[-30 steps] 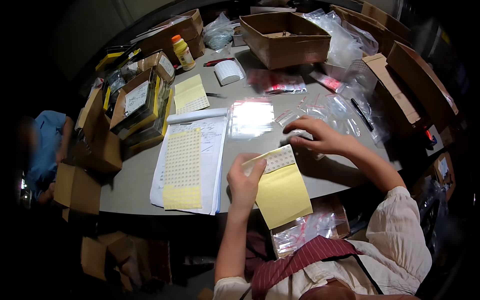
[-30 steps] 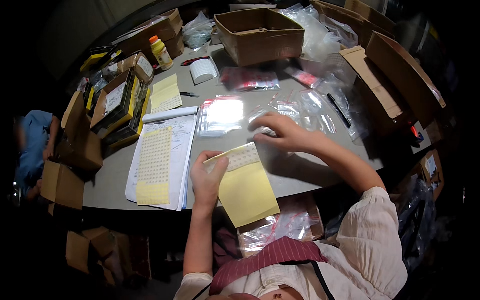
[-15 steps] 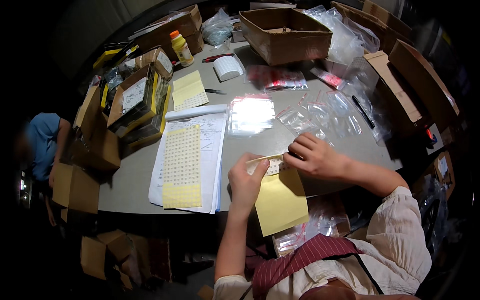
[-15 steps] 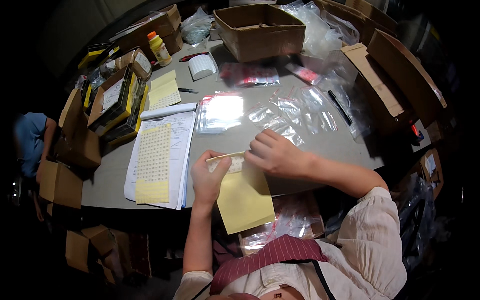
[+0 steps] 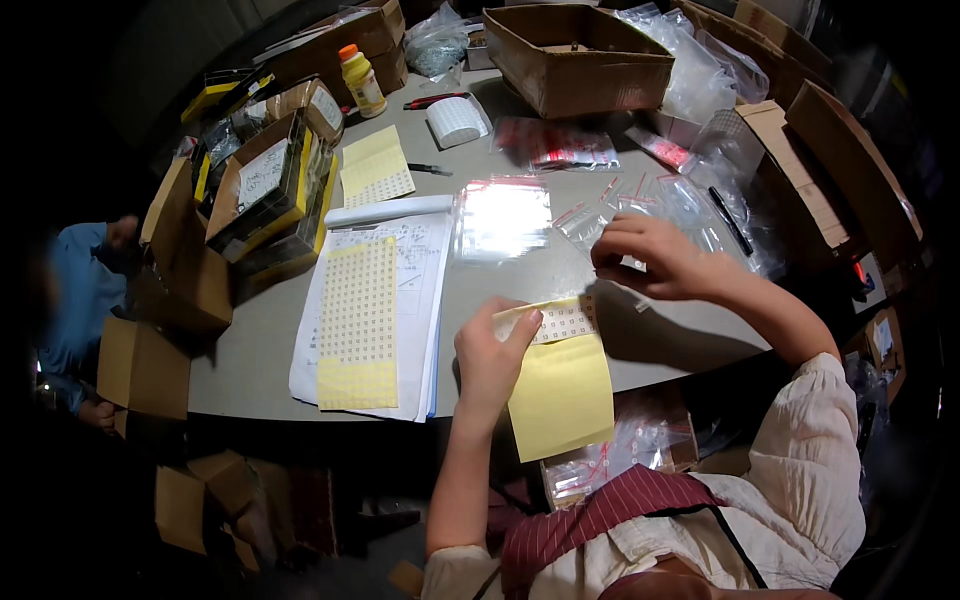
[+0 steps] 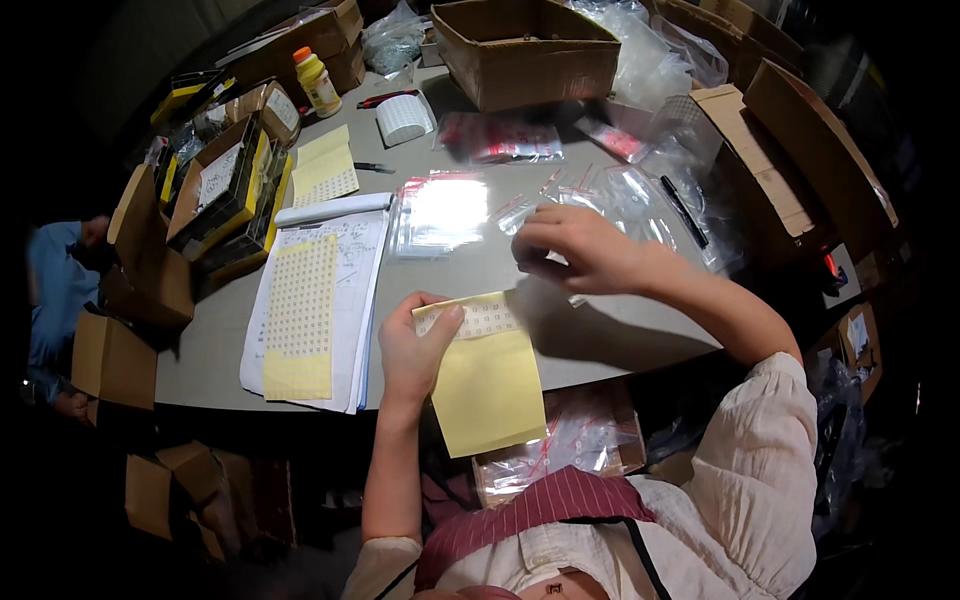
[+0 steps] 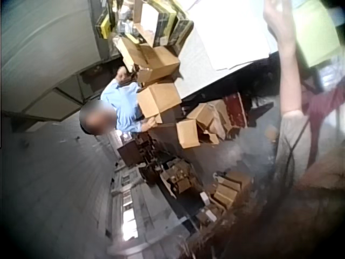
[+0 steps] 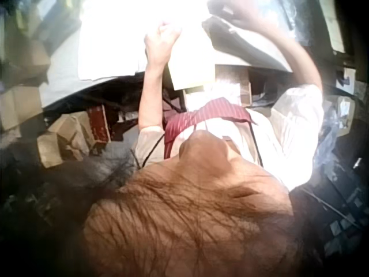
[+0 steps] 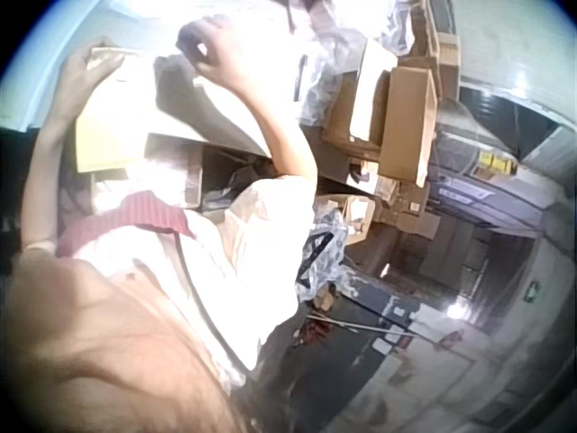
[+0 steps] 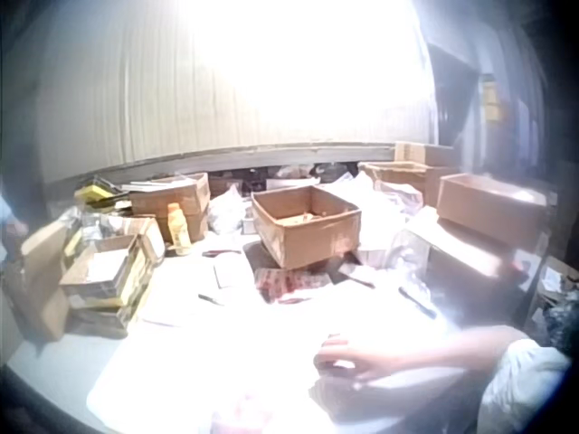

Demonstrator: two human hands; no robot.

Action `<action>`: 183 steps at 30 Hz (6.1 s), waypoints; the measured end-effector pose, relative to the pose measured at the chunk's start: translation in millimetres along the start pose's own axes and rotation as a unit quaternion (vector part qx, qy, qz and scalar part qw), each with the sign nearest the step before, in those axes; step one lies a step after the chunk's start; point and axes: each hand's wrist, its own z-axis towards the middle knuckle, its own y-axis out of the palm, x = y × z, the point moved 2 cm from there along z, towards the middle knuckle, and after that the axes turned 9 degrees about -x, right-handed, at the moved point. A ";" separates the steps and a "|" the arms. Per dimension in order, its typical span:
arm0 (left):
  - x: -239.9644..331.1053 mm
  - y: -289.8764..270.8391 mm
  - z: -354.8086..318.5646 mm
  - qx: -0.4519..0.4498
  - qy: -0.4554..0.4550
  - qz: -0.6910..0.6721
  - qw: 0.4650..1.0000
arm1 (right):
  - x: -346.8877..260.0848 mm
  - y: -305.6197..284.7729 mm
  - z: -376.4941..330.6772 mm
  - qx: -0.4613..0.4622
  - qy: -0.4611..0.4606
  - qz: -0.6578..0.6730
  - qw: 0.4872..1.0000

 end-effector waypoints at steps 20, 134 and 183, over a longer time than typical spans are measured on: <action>3.8 1.6 -0.1 0.016 0.022 -0.003 1.000 | 84.0 -8.8 13.0 0.040 0.201 -0.178 0.962; 12.7 4.0 -9.1 0.030 0.124 0.043 0.991 | -38.9 13.1 -9.0 0.020 0.135 0.106 0.985; 15.8 -1.4 -9.7 0.066 0.091 0.032 0.993 | 92.5 33.8 21.1 0.047 0.052 -0.299 0.952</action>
